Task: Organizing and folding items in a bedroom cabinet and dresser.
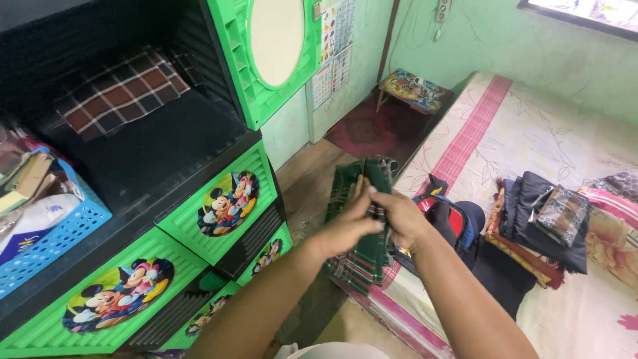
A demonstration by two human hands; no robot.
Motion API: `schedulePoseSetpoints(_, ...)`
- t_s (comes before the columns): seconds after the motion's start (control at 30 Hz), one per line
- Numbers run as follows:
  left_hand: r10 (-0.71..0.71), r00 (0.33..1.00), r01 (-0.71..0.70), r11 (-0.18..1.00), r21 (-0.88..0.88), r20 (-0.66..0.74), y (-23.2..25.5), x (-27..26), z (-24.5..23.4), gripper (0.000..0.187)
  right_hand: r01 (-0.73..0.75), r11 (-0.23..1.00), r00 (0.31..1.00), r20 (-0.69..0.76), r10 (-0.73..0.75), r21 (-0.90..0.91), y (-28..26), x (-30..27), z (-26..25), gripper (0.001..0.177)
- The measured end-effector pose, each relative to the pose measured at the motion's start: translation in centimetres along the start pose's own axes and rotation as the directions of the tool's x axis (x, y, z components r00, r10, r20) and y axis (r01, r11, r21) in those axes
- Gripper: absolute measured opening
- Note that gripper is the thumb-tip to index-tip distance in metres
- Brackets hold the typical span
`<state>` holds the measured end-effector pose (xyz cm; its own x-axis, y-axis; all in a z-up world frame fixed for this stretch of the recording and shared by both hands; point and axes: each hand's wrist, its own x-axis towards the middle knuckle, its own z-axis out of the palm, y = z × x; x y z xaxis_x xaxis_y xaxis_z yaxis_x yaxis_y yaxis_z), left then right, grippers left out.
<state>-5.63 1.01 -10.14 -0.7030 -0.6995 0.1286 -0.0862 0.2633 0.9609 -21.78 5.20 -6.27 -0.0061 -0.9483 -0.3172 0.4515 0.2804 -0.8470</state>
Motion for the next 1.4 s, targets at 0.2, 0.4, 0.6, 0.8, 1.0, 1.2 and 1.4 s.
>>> schedulePoseSetpoints(0.2, 0.293, 0.944, -0.256, 0.941, 0.221, -0.151, 8.8, -1.7, -7.0, 0.090, -0.040, 0.961, 0.985, 0.150, 0.084, -0.275, -2.5, -2.1, -3.6, 0.046)
schedulePoseSetpoints(0.4, -0.008, 0.945, 0.023, 0.999, -0.043, 0.326, 8.6, -0.1, -8.2, 0.070, 0.255, 0.617, 0.919, 0.385, 0.084, -0.744, -8.5, -4.9, -1.1, 0.059)
schedulePoseSetpoints(0.6, 0.045, 0.980, 0.023, 0.943, -0.332, 0.195, 8.6, -0.9, -10.2, 0.051, 0.431, 0.576, 0.792, 0.597, 0.126, -0.694, -11.9, -8.7, -0.2, 0.082)
schedulePoseSetpoints(0.8, 0.111, 0.992, -0.125, 0.897, -0.424, -0.058, 10.4, -1.8, -12.5, 0.049, 0.408, 0.815, 0.899, 0.336, -0.281, -0.412, -11.0, -7.7, -8.0, 0.077)
schedulePoseSetpoints(1.0, 0.210, 0.949, -0.309, 0.759, -0.573, -0.234, 14.0, -0.9, -12.3, 0.047, 0.282, 0.936, 0.862, 0.374, -0.343, 0.209, -4.9, -3.6, -6.4, 0.098)
schedulePoseSetpoints(1.2, 0.049, 0.976, -0.167, 0.791, -0.588, -0.210, 10.3, -1.8, -14.1, 0.039, 0.418, 0.899, 0.906, 0.133, -0.402, -0.130, -4.9, -5.6, -1.1, 0.079)
schedulePoseSetpoints(1.4, 0.137, 0.955, -0.254, 0.833, -0.492, -0.262, 10.8, -2.6, -14.5, 0.037, 0.168, 0.985, 0.958, 0.232, -0.169, 0.024, -1.1, -0.6, -8.6, 0.060)
